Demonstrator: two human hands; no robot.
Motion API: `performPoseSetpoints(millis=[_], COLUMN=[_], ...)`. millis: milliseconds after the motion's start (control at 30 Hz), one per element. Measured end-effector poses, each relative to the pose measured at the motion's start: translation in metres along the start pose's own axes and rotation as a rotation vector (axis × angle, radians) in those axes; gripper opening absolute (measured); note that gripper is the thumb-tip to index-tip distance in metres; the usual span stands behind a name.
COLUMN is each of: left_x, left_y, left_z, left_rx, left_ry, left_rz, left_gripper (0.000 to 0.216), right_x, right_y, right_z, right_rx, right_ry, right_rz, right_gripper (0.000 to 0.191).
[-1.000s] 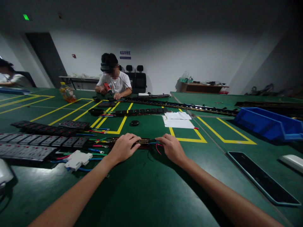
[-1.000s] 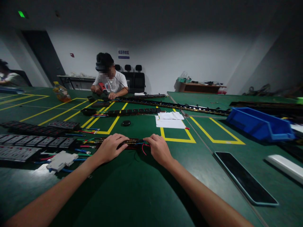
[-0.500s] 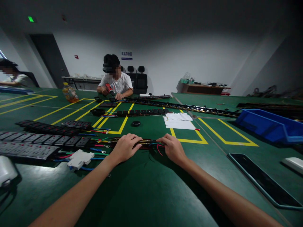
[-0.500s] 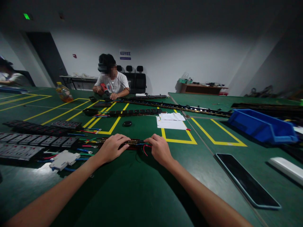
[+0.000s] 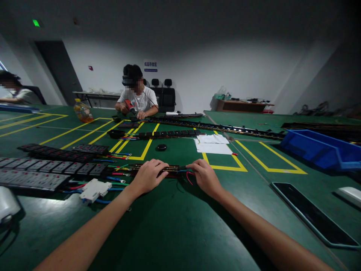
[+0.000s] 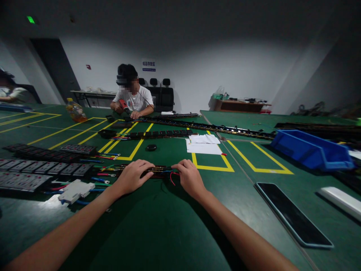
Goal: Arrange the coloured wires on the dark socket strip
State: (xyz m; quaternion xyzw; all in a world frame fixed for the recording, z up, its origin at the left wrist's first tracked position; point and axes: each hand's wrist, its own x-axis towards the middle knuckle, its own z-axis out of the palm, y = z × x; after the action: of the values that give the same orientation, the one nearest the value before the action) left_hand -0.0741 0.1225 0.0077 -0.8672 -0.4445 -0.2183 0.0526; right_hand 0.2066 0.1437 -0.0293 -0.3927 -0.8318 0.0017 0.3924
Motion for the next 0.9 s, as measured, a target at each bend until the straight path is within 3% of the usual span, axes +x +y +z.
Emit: performPoseSetpoints(millis=[233, 567, 900], left_x=[0.0000, 0.0005, 0.0006], left_y=[-0.0021, -0.0022, -0.0019], left_z=[0.0012, -0.0009, -0.0002], left_rx=[-0.013, -0.026, -0.013], left_ry=[0.007, -0.024, -0.020], left_rz=[-0.015, -0.022, -0.017], left_gripper=[0.027, 0.025, 0.026], right_x=[-0.0001, 0.0005, 0.0007], right_y=[0.0043, 0.0011, -0.0005], right_z=[0.0032, -0.0001, -0.0018], right_rx=[0.020, -0.021, -0.001], right_ry=[0.024, -0.040, -0.020], right_rz=[0.121, 0.195, 0.198], right_gripper=[0.021, 0.017, 0.018])
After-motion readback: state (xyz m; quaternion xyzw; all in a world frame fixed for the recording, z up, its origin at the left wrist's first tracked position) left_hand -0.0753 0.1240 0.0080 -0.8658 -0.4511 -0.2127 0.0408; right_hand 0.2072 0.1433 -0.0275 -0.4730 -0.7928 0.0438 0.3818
